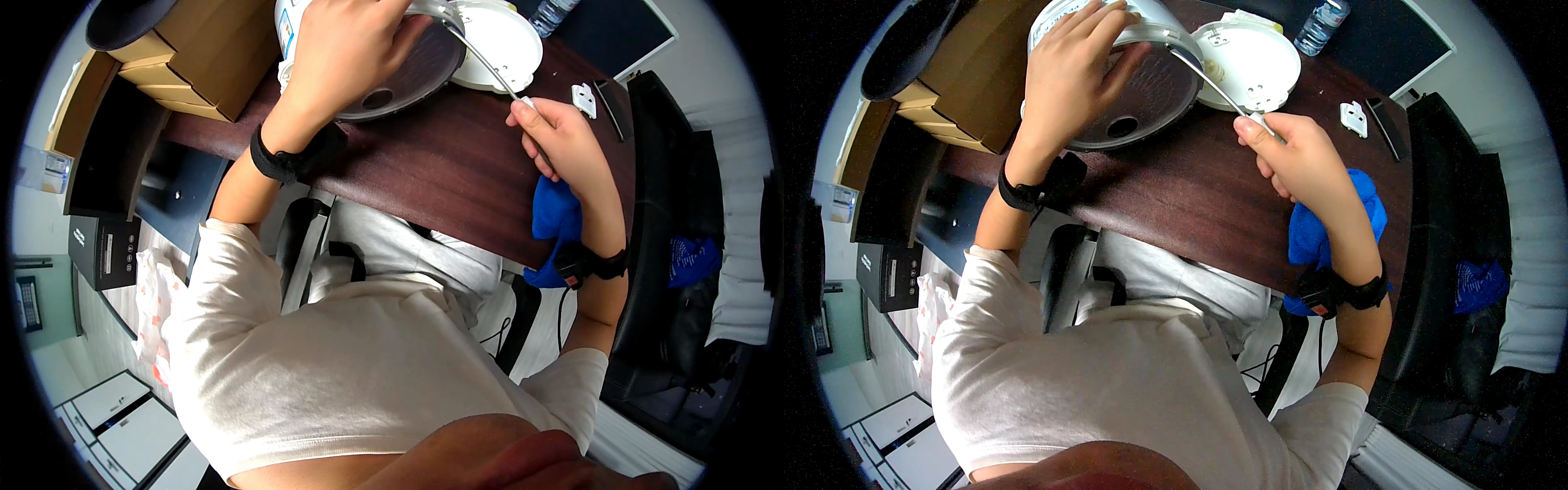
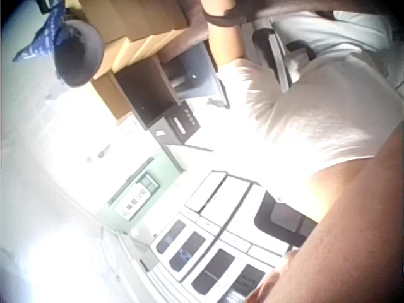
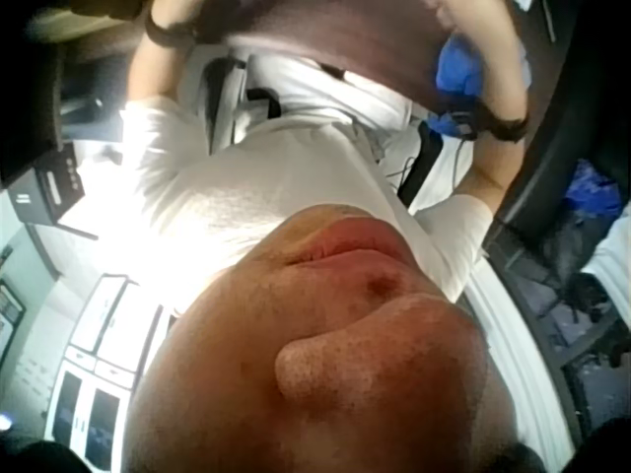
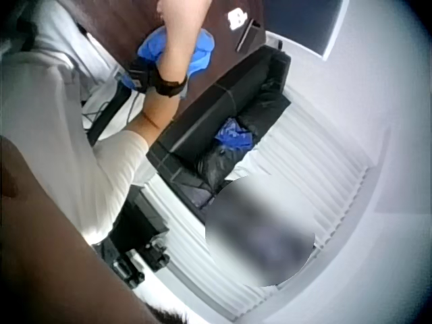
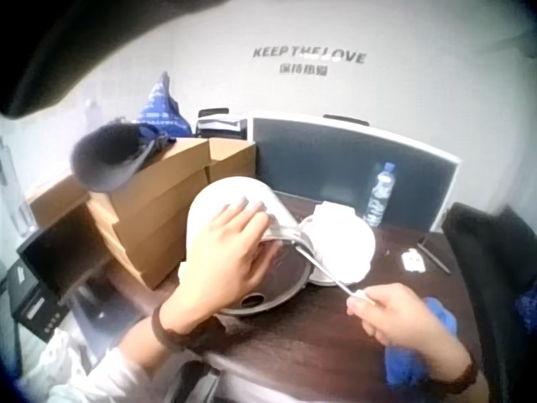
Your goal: The person assembles a white appliance by attaching a circular metal base to the main body. They align the parts, insert screws, and use a screwdriver to tighten them into place.
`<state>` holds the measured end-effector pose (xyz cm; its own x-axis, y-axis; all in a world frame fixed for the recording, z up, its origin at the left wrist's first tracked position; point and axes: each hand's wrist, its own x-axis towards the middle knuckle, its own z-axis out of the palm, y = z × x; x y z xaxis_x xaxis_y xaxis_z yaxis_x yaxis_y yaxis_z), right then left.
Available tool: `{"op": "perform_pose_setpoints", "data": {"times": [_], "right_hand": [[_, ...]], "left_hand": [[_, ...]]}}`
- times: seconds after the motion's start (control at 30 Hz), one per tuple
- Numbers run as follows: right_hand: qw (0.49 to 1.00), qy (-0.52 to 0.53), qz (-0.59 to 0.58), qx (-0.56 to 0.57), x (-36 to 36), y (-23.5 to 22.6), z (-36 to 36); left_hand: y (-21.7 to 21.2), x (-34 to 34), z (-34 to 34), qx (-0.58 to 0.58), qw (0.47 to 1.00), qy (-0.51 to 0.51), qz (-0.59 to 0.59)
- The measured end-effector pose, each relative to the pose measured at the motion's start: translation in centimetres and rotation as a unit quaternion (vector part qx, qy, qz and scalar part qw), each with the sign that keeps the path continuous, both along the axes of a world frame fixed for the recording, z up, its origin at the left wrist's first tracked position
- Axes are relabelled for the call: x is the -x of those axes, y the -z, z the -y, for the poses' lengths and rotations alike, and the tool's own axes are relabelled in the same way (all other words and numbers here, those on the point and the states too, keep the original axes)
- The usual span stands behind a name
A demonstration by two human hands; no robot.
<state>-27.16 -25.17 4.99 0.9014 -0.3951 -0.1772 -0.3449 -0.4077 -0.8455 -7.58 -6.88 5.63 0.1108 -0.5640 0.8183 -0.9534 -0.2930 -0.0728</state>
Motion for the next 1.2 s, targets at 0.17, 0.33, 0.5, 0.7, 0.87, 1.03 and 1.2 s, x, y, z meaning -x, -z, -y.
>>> {"op": "perform_pose_setpoints", "data": {"times": [0.17, 0.33, 0.5, 0.7, 0.87, 1.03, 1.2], "right_hand": [[0.998, -0.005, 0.010, -0.064, 0.0, 1.1, 0.0], [0.988, -0.018, 0.024, -0.152, -0.1, 2.0, -0.3], [0.958, -0.017, 0.021, -0.284, -0.3, 2.1, -1.3], [0.936, -0.039, 0.014, -0.348, -0.4, 1.9, -1.0], [0.949, -0.052, 0.028, -0.310, 0.0, 2.9, -0.3], [0.955, -0.031, 0.050, -0.289, 1.6, 4.5, 0.3], [0.962, -0.006, 0.048, -0.268, 2.4, 5.6, 0.2]], "left_hand": [[-0.4, 0.0, 0.2, -0.025, 1.000, 0.009, -0.009], [-0.3, -0.2, 0.3, -0.019, 1.000, 0.010, 0.010], [-0.3, -0.3, 0.0, -0.020, 1.000, 0.002, 0.006], [-0.6, 0.3, -0.5, -0.095, 0.990, -0.042, -0.100], [1.4, -0.8, -0.7, 0.040, 0.997, -0.053, 0.036], [1.9, -1.1, -2.3, 0.097, 0.994, -0.041, 0.015], [3.0, -1.5, -3.8, 0.150, 0.986, 0.023, -0.072]]}}
